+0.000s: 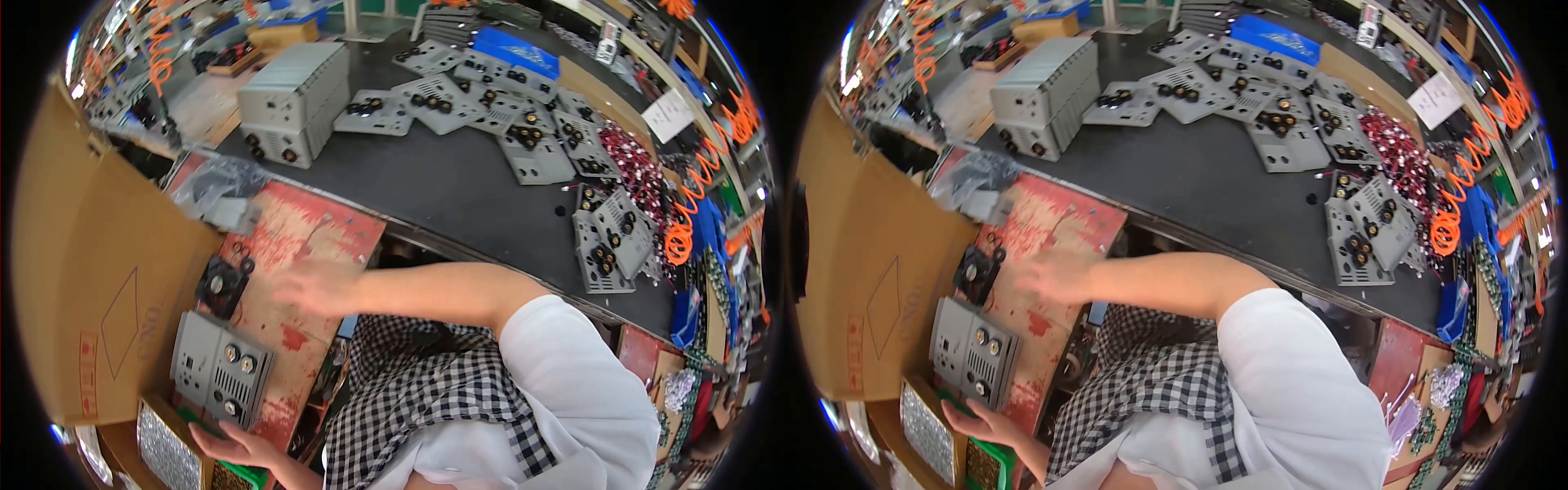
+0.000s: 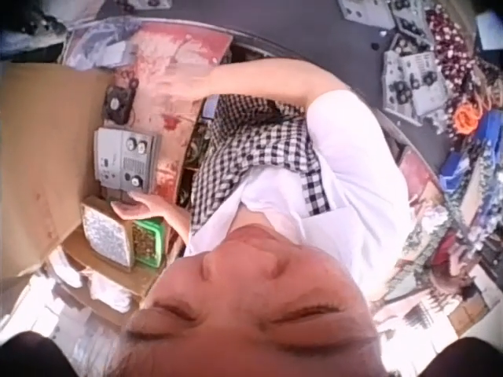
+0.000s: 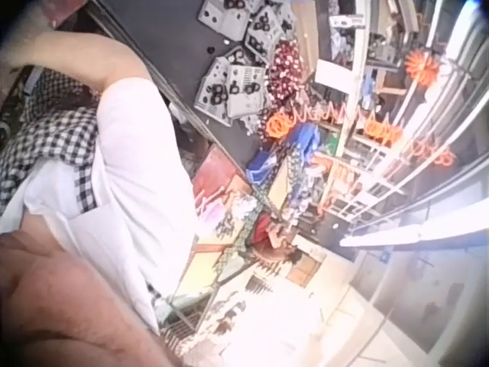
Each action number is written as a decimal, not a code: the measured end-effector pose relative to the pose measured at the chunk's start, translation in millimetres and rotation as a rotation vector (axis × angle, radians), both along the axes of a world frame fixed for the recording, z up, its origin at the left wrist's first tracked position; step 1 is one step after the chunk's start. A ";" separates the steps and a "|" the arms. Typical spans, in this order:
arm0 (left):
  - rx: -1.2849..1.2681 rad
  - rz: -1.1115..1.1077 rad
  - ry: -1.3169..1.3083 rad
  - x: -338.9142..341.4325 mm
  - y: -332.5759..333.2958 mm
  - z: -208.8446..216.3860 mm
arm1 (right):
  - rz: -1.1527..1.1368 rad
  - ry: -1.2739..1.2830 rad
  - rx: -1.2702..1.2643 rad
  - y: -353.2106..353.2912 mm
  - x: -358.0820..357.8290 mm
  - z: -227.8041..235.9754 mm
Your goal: Inserting and securing components into metal enclosure panels at a workbench.
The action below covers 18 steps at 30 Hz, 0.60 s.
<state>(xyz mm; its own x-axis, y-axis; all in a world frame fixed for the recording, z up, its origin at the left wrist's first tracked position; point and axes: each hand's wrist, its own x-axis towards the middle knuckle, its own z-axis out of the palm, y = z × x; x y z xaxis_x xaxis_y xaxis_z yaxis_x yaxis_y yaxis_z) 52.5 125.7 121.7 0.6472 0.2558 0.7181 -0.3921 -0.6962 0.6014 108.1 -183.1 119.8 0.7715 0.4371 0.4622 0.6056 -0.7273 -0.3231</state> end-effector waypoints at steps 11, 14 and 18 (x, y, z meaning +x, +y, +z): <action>-0.371 -0.760 0.362 13.0 -149.2 27.2 | -1.075 0.055 -0.198 -232.5 10.9 16.7; -0.572 -1.057 0.701 24.1 -189.2 16.0 | -1.048 0.140 -0.127 -244.6 5.3 13.4; -0.799 -1.142 1.068 41.0 -227.9 6.5 | -1.010 0.115 -0.289 -247.2 2.1 8.4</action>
<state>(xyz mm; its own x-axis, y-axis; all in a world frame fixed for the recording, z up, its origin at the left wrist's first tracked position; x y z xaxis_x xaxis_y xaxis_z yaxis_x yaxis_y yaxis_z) 93.5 -102.2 128.2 0.8002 -0.5760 -0.1671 0.3297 0.1898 0.9248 110.1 -430.2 128.1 0.8712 -0.3507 0.3437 -0.3471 -0.9349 -0.0741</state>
